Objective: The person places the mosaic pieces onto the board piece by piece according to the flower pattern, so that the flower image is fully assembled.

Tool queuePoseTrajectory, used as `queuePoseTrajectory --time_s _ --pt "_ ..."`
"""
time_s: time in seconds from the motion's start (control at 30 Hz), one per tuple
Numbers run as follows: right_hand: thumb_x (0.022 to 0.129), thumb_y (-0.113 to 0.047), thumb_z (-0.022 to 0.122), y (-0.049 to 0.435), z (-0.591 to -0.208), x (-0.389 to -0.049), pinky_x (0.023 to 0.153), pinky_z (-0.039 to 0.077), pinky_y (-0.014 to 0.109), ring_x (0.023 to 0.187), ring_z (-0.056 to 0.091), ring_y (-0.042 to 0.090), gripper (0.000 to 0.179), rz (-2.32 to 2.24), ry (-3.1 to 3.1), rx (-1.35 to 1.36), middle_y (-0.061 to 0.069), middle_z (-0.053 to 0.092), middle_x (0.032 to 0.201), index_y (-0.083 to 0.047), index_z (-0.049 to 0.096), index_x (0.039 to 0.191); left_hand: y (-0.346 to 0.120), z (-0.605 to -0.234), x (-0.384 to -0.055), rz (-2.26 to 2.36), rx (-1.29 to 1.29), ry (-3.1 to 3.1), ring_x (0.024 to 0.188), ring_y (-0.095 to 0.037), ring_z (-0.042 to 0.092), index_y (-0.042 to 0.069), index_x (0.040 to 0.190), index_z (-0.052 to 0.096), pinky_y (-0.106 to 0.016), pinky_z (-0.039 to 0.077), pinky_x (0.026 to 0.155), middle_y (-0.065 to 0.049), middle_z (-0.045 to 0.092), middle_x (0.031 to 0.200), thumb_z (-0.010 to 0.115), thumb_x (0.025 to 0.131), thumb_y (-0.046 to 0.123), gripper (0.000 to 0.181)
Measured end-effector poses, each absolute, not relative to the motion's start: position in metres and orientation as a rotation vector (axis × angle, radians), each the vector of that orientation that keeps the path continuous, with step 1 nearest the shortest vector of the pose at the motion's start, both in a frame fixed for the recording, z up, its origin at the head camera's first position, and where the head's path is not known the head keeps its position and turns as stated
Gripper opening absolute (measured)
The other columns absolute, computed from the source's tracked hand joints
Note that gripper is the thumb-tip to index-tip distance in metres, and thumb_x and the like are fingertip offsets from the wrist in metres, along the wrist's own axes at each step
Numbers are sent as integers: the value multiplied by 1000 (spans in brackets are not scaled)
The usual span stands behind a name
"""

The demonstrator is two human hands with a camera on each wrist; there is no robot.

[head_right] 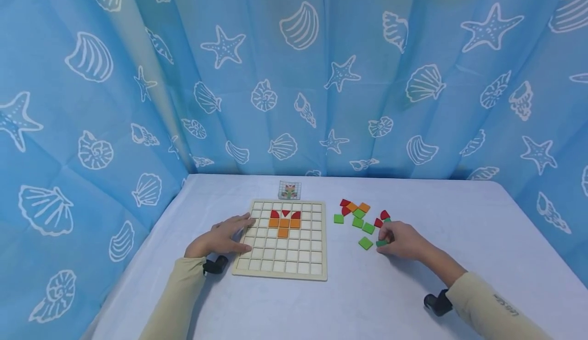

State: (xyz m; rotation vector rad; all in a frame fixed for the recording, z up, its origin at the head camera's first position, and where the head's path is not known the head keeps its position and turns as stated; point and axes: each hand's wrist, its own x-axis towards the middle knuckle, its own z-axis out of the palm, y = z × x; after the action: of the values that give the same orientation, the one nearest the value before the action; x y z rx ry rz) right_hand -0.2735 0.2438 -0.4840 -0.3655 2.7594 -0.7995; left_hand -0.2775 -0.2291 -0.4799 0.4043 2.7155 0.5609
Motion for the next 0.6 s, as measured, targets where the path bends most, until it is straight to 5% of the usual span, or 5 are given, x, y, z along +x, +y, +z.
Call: queuePoseTrajectory --time_s 0.6 --pt "88 -13 73 232 -459 -301 68 49 28 80 53 19 19 -831 2824 -429 2 63 84 -2 70 103 -229 -486 -279 574 365 2714 153 -30 18 23 154 35 -65 13 118 -2 21 166 73 86 42 80"
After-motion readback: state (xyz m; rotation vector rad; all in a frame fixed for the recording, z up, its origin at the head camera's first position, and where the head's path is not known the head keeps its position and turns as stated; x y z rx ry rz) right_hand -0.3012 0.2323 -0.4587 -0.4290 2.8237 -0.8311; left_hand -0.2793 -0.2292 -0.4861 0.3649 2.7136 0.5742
